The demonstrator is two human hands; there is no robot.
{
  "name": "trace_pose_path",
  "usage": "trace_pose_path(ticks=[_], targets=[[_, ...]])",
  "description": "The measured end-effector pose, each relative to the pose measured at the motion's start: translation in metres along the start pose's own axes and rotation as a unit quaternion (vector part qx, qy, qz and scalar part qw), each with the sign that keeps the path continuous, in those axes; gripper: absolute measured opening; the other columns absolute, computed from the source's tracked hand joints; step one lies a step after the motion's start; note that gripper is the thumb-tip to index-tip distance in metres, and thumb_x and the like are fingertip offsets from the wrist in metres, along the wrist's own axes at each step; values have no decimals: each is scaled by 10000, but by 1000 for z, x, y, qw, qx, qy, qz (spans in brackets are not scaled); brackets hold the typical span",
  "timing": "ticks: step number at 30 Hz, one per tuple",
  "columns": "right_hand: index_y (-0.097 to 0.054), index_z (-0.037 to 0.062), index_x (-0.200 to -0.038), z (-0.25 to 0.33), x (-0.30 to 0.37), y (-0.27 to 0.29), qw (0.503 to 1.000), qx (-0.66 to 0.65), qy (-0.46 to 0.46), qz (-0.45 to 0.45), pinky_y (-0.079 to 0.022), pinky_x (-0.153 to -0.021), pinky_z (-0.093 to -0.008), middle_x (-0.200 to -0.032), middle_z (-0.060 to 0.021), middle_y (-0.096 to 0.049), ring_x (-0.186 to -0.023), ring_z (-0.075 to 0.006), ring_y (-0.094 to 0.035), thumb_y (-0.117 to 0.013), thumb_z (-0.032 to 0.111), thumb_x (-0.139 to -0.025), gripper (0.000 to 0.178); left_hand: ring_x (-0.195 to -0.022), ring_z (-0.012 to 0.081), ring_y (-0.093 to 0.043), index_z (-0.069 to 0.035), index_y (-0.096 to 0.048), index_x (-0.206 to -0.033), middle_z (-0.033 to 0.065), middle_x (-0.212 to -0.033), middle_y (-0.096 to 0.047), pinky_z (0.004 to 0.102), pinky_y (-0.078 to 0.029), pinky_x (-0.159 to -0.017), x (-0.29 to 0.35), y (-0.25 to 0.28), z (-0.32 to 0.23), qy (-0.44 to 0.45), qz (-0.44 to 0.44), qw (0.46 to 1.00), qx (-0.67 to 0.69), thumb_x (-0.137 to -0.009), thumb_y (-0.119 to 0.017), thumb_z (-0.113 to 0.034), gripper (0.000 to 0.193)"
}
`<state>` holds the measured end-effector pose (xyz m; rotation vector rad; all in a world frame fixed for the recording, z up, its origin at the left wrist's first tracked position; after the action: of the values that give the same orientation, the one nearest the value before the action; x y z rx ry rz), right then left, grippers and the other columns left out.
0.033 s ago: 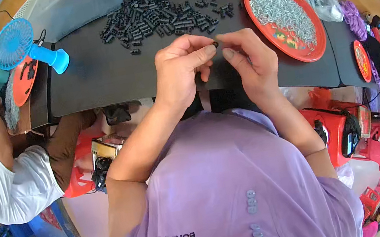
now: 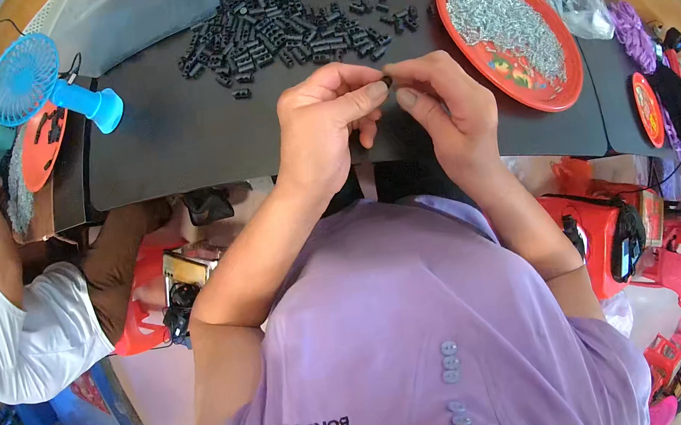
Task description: The person assembles components by picking small metal pins from a plate, taking black plastic pieces, and inserting the pins into the plastic pieces by hand.
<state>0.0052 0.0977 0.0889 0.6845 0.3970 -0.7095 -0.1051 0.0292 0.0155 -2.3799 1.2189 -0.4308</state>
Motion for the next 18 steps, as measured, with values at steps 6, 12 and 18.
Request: trace_pose_path(ticks=[6, 12, 18], targets=[[-638, -20, -984, 12, -11, 3, 998, -14, 56, 19, -517, -669, -312, -859, -130, -612, -768, -239, -636, -648, -63, -796, 193, -581, 112, -570, 44, -658, -928, 77, -750, -636, 226, -436, -460, -2, -6, 0, 33, 59, 998, -8, -853, -679, -43, 117], [-642, -20, -944, 13, -17, -1, 996, -17, 67, 63, -518, -656, -314, -838, -123, -604, -755, -248, -636, -657, -71, -777, 176, -624, 118, -599, 54, -655, -932, 91, -771, -653, 227, -467, -475, -4, -6, 3, 83, 86, 993, -11, -858, -668, -36, 117], [-647, -11, -913, 16, -22, -1, 996, 8, 70, 61, -515, -661, -310, -856, -123, -600, -766, -248, -640, -659, -63, -776, 147, -617, 112, -608, 20, -649, -969, 82, -808, -669, 232, -475, -476, -10, -6, 1, 76, 121, 989, -25, -895, -636, -53, 106]])
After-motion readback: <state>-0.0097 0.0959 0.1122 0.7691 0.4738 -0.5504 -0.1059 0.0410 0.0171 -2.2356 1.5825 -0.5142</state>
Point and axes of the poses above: each hand's wrist, its own x-axis away from the middle knuckle, its own y-axis out of the back of the hand, z = x × y, the point moved 10 cm from there along -x, towards the middle knuckle
